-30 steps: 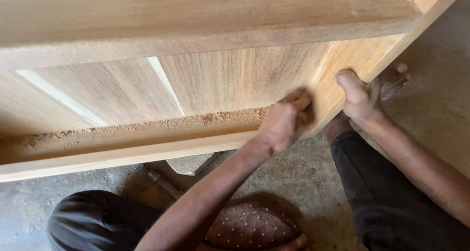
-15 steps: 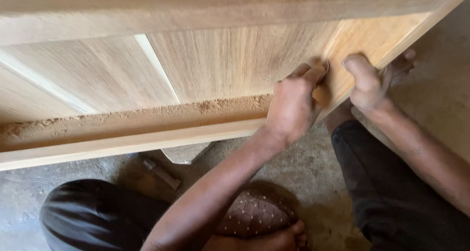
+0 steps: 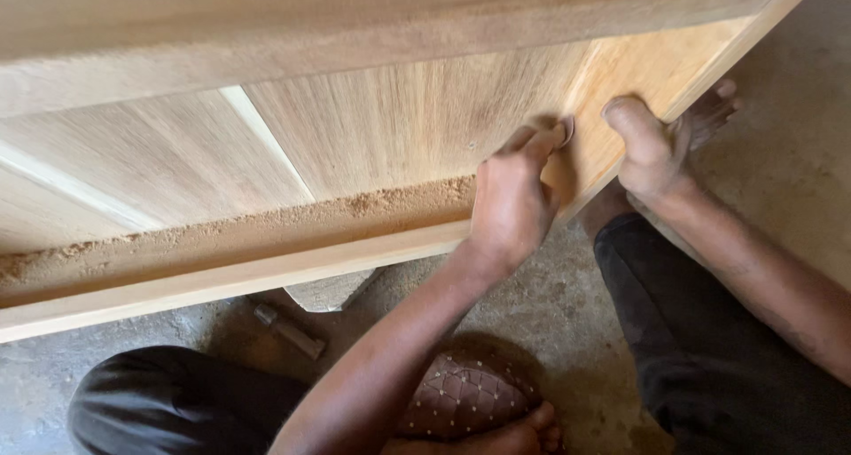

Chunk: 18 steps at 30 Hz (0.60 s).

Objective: The person sands the interior corners and flat surfaces of a wooden box-like structure using a small piece of sandpaper.

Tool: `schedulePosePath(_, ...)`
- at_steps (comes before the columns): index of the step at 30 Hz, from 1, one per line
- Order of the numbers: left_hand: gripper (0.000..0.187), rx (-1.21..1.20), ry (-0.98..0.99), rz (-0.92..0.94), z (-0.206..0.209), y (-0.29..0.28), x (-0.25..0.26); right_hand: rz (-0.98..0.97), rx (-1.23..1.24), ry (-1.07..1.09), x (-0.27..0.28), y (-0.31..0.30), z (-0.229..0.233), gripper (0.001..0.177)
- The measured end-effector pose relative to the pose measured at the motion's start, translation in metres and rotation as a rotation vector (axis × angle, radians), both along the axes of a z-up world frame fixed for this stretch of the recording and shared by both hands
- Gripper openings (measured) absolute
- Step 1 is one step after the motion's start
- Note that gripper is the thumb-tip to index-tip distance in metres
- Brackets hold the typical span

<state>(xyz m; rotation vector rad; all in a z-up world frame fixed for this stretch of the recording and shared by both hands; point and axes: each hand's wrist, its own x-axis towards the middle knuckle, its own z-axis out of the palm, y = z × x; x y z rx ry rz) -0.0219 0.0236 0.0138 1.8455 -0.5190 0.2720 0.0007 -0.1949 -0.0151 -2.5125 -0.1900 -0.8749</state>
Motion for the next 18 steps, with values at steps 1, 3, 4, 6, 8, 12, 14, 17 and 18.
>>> schedulePosePath(1, 0.052, 0.032, 0.083, 0.017, 0.001, 0.001, -0.008, 0.128, 0.214, 0.13, -0.003, 0.004, 0.005, 0.041)
schedulePosePath(3, 0.054, 0.027, 0.104, 0.003, 0.005, 0.002, -0.007, 0.257, 0.424, 0.26, -0.01, 0.01, 0.012, 0.032)
schedulePosePath(4, 0.055, 0.025, 0.124, -0.013, 0.008, 0.004, -0.008, 0.246, 0.507, 0.314, -0.014, 0.012, 0.015, 0.025)
schedulePosePath(6, 0.046, 0.094, 0.163, -0.019, 0.024, 0.001, -0.007, 0.26, 0.58, 0.344, -0.01, 0.018, 0.021, 0.021)
schedulePosePath(8, 0.038, 0.159, 0.203, -0.024, 0.038, 0.0, 0.002, 0.359, 0.692, 0.239, -0.007, 0.019, 0.019, 0.031)
schedulePosePath(12, 0.021, 0.239, 0.1, 0.017, 0.031, -0.014, 0.006, 0.238, 0.71, 0.34, -0.005, -0.002, -0.005, 0.017)
schedulePosePath(14, 0.017, 0.258, 0.104, 0.034, 0.016, -0.02, -0.003, 0.273, 0.059, 0.21, -0.005, -0.009, -0.001, 0.011)
schedulePosePath(17, 0.01, 0.219, 0.259, 0.034, -0.002, -0.014, -0.008, 0.336, 0.419, 0.171, -0.009, 0.012, 0.015, 0.032)
schedulePosePath(18, 0.018, 0.312, 0.326, -0.016, -0.004, -0.012, -0.005, 0.341, 0.42, 0.165, -0.005, 0.016, 0.021, 0.032)
